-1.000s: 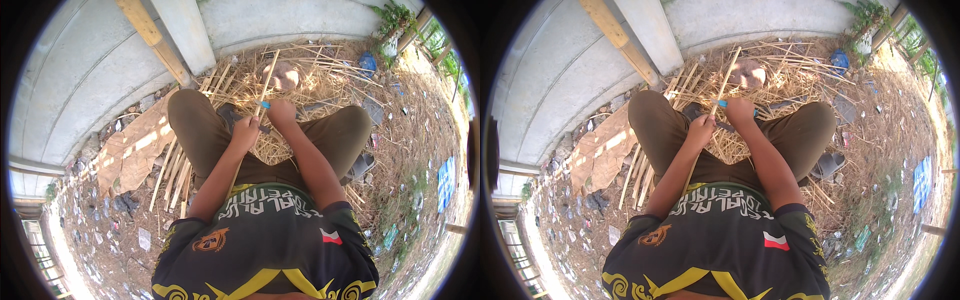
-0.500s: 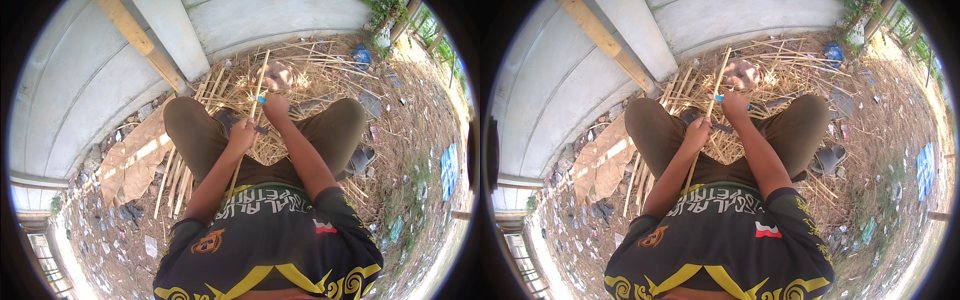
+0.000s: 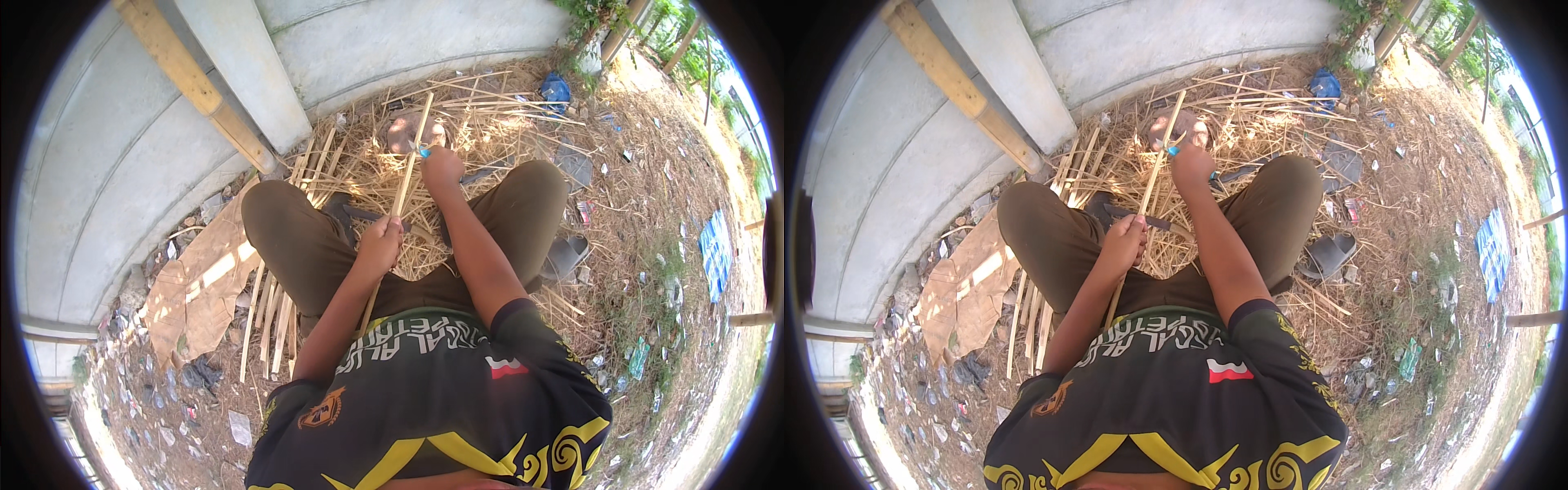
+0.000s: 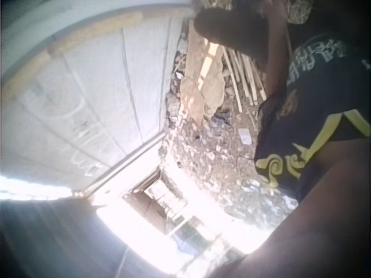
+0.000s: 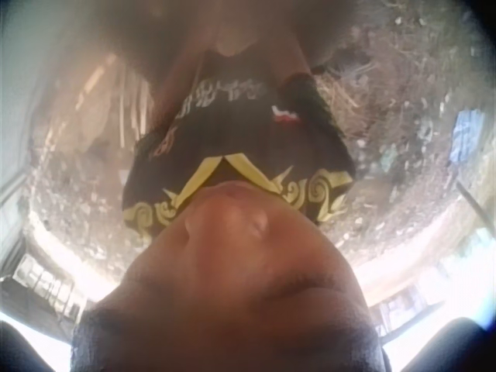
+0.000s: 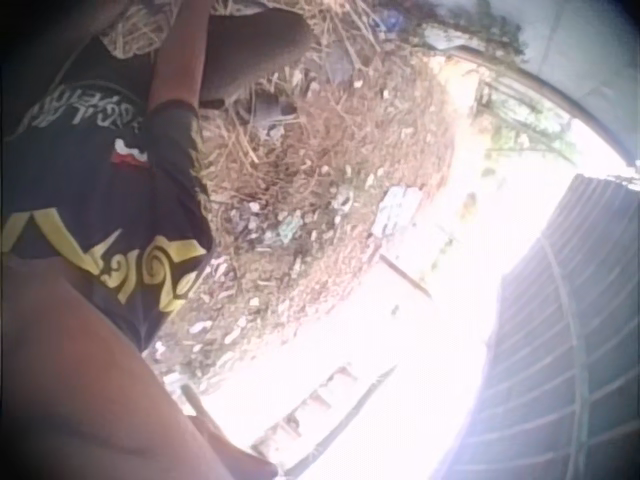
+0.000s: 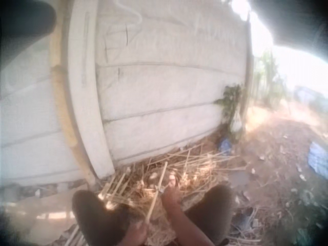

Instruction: The person sits on the ground and uses a knife to shave the surface of a long bamboo stick. They hold the stick with their left hand and scrape the blade along its length with their right hand, creating thin shavings that fall onto the ground.

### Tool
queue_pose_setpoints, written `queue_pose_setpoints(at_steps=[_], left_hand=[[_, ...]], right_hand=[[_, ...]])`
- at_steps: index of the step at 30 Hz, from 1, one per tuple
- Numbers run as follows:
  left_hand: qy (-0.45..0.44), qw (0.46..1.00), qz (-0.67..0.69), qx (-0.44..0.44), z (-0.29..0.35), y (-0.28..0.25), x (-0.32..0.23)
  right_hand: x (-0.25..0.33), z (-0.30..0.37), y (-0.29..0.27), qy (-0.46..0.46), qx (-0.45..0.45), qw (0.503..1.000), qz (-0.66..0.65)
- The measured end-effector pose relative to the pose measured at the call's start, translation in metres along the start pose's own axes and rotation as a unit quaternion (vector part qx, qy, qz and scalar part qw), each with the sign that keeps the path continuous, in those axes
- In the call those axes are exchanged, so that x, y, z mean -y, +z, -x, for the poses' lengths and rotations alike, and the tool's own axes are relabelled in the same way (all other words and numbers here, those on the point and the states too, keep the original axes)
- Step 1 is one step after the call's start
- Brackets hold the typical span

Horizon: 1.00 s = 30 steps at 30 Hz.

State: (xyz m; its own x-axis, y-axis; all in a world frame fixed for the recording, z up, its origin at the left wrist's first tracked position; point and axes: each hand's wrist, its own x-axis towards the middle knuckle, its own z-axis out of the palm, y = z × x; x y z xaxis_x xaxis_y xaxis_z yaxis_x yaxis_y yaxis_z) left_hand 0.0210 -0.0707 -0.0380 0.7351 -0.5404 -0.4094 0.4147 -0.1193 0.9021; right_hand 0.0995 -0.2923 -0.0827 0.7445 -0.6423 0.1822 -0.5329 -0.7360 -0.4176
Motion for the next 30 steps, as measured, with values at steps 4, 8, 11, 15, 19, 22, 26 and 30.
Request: queue_pose_setpoints(at_steps=[4,8,11,15,19,22,26,30], left_hand=[[-0.024,0.999,0.023,0.013,0.005,0.001,-0.004],[-0.008,1.0,0.016,0.014,0.019,0.002,-0.004],[-0.008,1.0,-0.011,0.0,0.044,-0.007,-0.001],[-0.046,0.999,-0.003,0.009,0.08,-0.016,-0.012],[-0.068,0.997,-0.027,0.026,0.116,-0.018,-0.025],[-0.057,0.998,-0.016,0.019,0.135,-0.016,-0.027],[-0.103,0.989,-0.098,0.047,0.173,-0.024,-0.024],[-0.14,0.989,-0.042,-0.02,0.213,-0.049,-0.031]], right_hand=[[0.001,0.0,-0.001,0.027,-0.003,1.0,0.004],[-0.016,-0.014,0.01,0.025,-0.011,0.999,0.034],[-0.004,-0.008,0.001,0.018,-0.046,0.999,0.002],[0.003,0.001,-0.007,-0.004,-0.054,0.998,-0.027],[0.006,-0.002,-0.016,0.001,-0.038,0.998,-0.046],[0.004,0.001,-0.007,-0.067,-0.116,0.988,-0.076],[-0.058,-0.052,0.016,0.223,0.061,0.973,-0.019],[-0.017,-0.039,-0.034,0.191,-0.127,0.965,-0.124]])
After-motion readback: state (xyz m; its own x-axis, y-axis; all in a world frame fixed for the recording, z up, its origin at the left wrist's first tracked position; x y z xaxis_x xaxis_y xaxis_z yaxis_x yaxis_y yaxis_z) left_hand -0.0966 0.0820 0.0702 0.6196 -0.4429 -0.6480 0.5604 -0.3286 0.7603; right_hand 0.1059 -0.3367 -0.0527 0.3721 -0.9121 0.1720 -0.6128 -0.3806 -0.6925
